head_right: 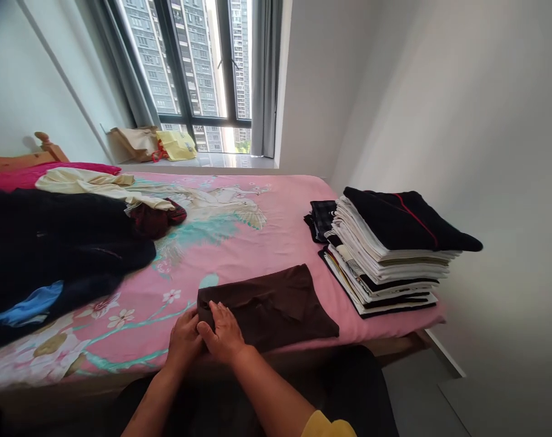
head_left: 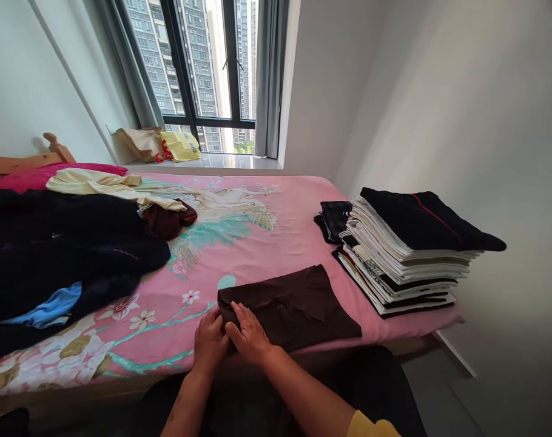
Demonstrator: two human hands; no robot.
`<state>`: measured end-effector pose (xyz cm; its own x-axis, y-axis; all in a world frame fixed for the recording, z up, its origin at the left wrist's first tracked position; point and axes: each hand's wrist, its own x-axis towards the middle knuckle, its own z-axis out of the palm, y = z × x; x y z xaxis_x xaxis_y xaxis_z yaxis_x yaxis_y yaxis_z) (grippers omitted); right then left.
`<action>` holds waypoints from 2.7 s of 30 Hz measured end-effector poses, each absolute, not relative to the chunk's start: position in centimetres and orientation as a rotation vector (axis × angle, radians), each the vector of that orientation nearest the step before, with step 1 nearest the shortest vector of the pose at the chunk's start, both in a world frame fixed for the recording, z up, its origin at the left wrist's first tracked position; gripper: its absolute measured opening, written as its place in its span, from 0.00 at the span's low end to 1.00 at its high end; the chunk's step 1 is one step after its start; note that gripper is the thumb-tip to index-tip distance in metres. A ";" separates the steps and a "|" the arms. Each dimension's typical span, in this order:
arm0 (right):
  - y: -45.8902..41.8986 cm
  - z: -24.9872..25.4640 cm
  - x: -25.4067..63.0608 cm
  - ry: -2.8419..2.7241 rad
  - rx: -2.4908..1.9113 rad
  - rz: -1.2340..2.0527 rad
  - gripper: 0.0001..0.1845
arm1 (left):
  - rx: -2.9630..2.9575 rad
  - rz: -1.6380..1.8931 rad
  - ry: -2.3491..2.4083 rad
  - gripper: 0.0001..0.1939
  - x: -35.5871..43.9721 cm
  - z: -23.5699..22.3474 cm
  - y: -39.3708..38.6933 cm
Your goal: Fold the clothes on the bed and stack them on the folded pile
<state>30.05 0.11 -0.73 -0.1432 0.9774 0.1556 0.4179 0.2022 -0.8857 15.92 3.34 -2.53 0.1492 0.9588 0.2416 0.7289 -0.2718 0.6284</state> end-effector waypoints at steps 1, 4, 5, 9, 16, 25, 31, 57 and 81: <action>0.2 -0.7 30.1 -1.618 -1.299 0.924 0.36 | 2.078 0.887 1.622 0.20 16.2 -2.9 3.6; 0.2 -0.3 30.4 -1.321 -1.129 1.049 0.35 | 2.026 0.983 1.481 0.27 18.2 -3.2 3.8; 0.1 0.0 30.6 -1.221 -1.052 1.085 0.34 | 2.005 1.011 1.410 0.28 19.2 -2.9 3.7; -1.0 2.1 32.8 -0.867 -0.830 1.126 0.34 | 2.065 1.047 1.245 0.32 25.0 0.1 2.6; -3.5 2.9 43.2 -0.636 -0.889 1.066 0.43 | 2.425 0.729 1.141 0.33 36.7 2.5 1.1; -3.8 -1.0 47.9 -0.557 -0.935 1.113 0.41 | 2.450 0.408 1.211 0.31 41.3 0.5 1.1; -3.3 0.4 49.3 -0.474 -0.857 1.099 0.36 | 2.527 0.526 1.162 0.31 41.9 0.5 1.9; -3.2 1.1 55.4 -0.657 -1.253 0.878 0.27 | 2.548 0.185 1.354 0.37 43.0 0.4 2.3; -1.6 -2.8 49.7 -1.763 -2.175 0.118 0.31 | 1.339 0.750 1.265 0.23 31.9 0.5 2.7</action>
